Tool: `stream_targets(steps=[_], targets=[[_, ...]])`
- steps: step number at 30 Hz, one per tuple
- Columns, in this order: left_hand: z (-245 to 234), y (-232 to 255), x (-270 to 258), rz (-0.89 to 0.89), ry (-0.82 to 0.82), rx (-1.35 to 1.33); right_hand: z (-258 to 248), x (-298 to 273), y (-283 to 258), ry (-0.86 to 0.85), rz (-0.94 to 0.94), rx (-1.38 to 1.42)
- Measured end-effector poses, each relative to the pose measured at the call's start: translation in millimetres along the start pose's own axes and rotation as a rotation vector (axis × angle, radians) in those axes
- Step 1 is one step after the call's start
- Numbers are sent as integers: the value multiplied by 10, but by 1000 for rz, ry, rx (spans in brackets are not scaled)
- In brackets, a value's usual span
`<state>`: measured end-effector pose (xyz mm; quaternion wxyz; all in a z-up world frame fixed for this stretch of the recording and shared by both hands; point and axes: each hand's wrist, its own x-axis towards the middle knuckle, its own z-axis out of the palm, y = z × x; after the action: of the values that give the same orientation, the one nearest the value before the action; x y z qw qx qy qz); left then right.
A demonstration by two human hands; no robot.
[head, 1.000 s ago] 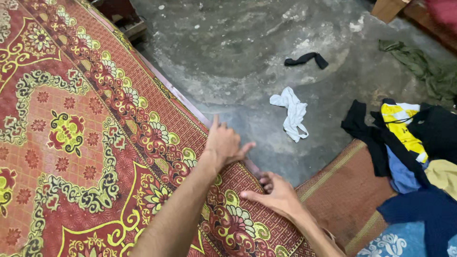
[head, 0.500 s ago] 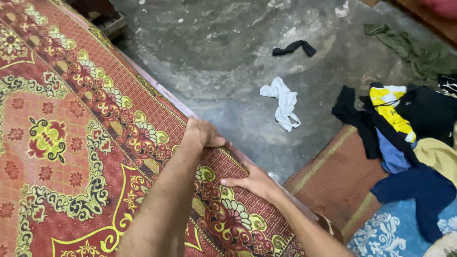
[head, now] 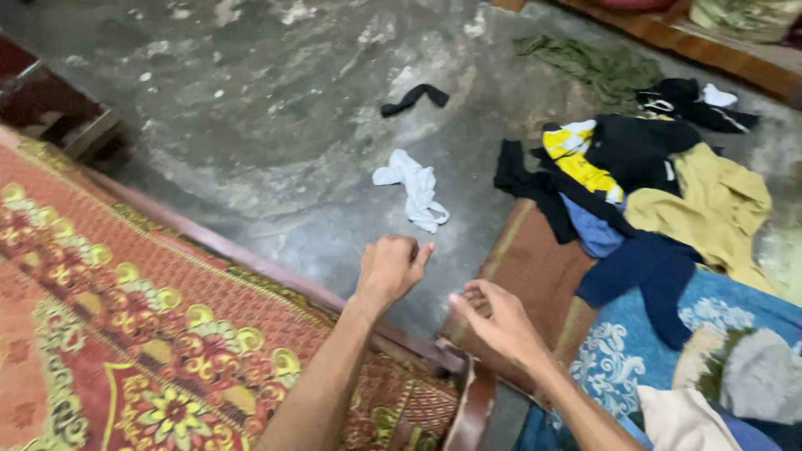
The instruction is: The person makes a bed by smoothing a patterned coverlet over the mattress and tucking the edges between the mattress and the bed frame.
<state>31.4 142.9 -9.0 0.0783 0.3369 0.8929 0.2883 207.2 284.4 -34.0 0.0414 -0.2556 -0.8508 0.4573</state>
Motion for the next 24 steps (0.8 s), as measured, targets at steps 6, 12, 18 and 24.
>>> stream_targets(steps=[6,12,18,24], targets=[[1136,1167,245,95,-143,-29,-1139,-188,1258,224,140,-103],[2823,1520,666,-116,-355,84,-1388,-60,2810,212,322,-283],[5081,1009,901,-360,-456,101,-791,422,4574,100,617,-242],[6195,54,1007,-504,-452,174,-13,698,5866,94,715,-446]])
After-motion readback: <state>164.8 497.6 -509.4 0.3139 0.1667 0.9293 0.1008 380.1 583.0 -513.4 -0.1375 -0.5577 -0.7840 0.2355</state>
